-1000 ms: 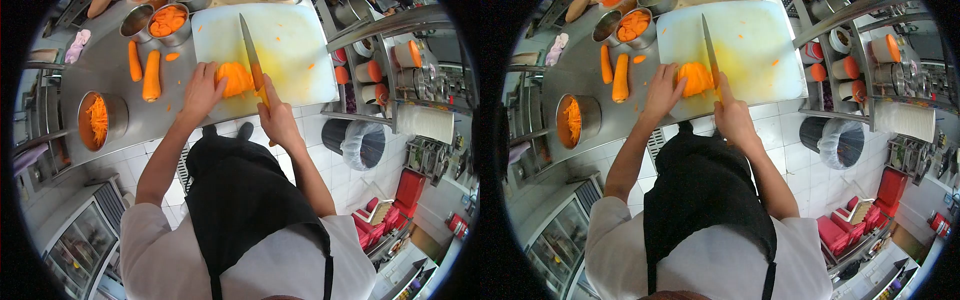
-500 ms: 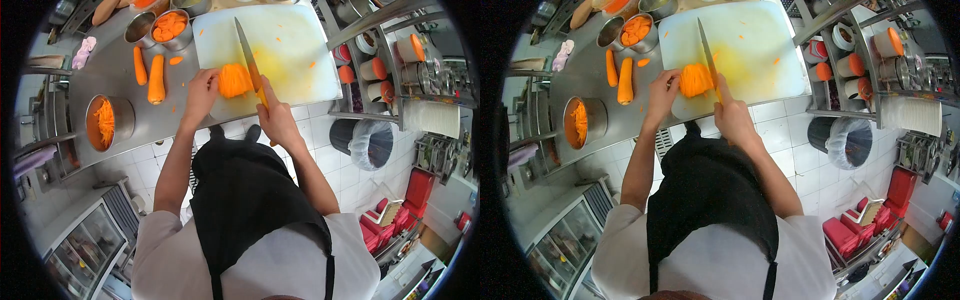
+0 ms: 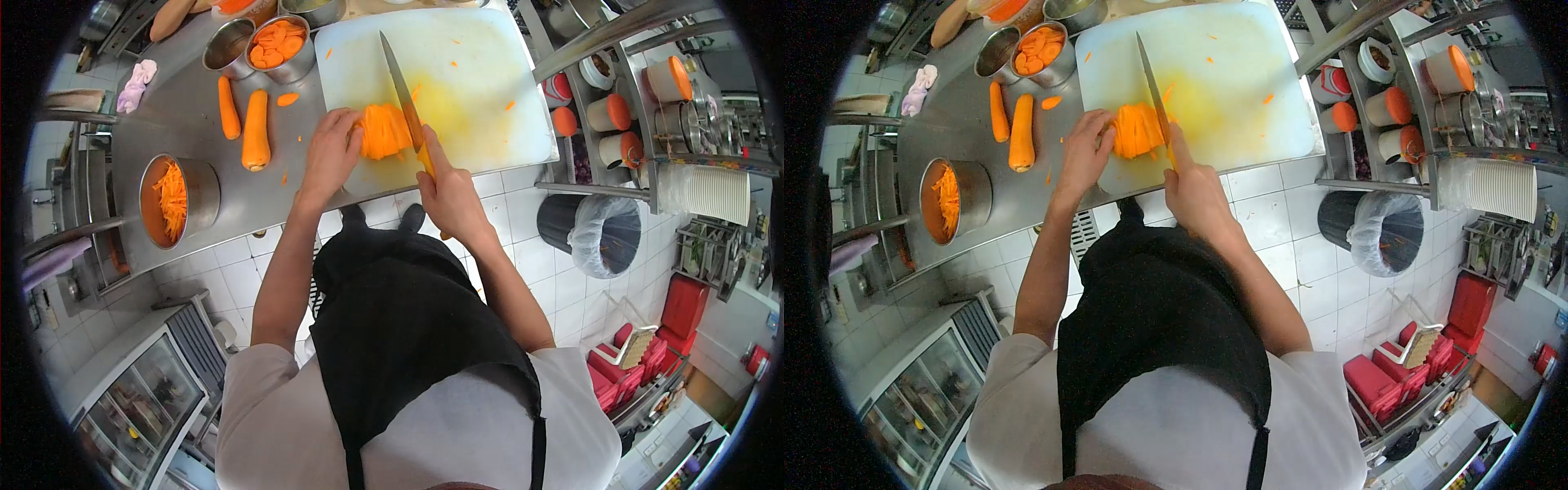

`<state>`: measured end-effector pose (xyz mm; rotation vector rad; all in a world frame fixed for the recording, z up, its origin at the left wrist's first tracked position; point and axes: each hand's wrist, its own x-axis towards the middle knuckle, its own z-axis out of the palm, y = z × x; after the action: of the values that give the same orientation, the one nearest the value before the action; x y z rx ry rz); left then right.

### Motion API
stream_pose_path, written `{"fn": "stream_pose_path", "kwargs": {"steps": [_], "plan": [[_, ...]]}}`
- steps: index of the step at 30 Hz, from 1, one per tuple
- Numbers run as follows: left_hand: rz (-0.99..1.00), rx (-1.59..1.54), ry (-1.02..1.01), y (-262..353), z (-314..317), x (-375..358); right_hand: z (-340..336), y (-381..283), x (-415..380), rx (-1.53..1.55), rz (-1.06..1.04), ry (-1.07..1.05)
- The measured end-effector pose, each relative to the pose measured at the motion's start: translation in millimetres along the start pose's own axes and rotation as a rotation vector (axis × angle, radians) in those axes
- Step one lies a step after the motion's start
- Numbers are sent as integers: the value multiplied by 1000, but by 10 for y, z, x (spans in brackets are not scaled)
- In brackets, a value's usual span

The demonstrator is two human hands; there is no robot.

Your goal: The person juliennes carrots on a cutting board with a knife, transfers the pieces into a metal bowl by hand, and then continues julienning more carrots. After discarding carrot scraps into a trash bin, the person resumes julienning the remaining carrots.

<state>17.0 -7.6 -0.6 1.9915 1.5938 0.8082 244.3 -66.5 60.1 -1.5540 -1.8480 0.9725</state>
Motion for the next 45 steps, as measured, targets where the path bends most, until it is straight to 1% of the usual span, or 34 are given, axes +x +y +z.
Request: {"fn": "stream_pose_path", "kwargs": {"steps": [3,6,9,12,13,15,18,19,22,25,28,31,34,37,40,43,45], "plan": [[130,174,-20,114,-70,17,-2,-41,-2,14,20,-10],[156,166,-121,113,-133,13,-19,-49,0,5,38,-22],[178,234,-153,88,-166,-3,-7,-37,2,-8,32,-21],[293,235,-99,62,-47,25,29,-34,7,-47,-35,26],[269,165,-69,42,15,16,37,-36,4,-67,-62,49],[222,24,-7,6,139,-3,15,-77,17,-52,-17,16],[308,-6,72,-5,235,-23,-10,-97,39,-39,41,-39],[319,-7,75,11,252,-24,-13,-89,44,-38,59,-60],[334,-8,76,83,245,7,25,-25,49,-79,-47,8],[312,-16,65,99,243,-1,68,-17,23,-146,-17,-3],[303,-51,82,79,269,20,-14,-74,54,-68,100,-86],[292,-68,86,82,267,20,-158,-131,101,-62,19,-76],[284,-76,88,93,275,31,-113,-143,107,-107,-100,-1],[282,-73,82,86,267,27,-87,-188,101,-131,-9,-48],[287,-71,82,81,259,29,-64,-173,64,-206,-113,15],[289,-75,87,91,257,41,34,-230,39,-166,138,-97],[301,-72,99,97,252,36,263,-52,58,-191,63,-39]]}}
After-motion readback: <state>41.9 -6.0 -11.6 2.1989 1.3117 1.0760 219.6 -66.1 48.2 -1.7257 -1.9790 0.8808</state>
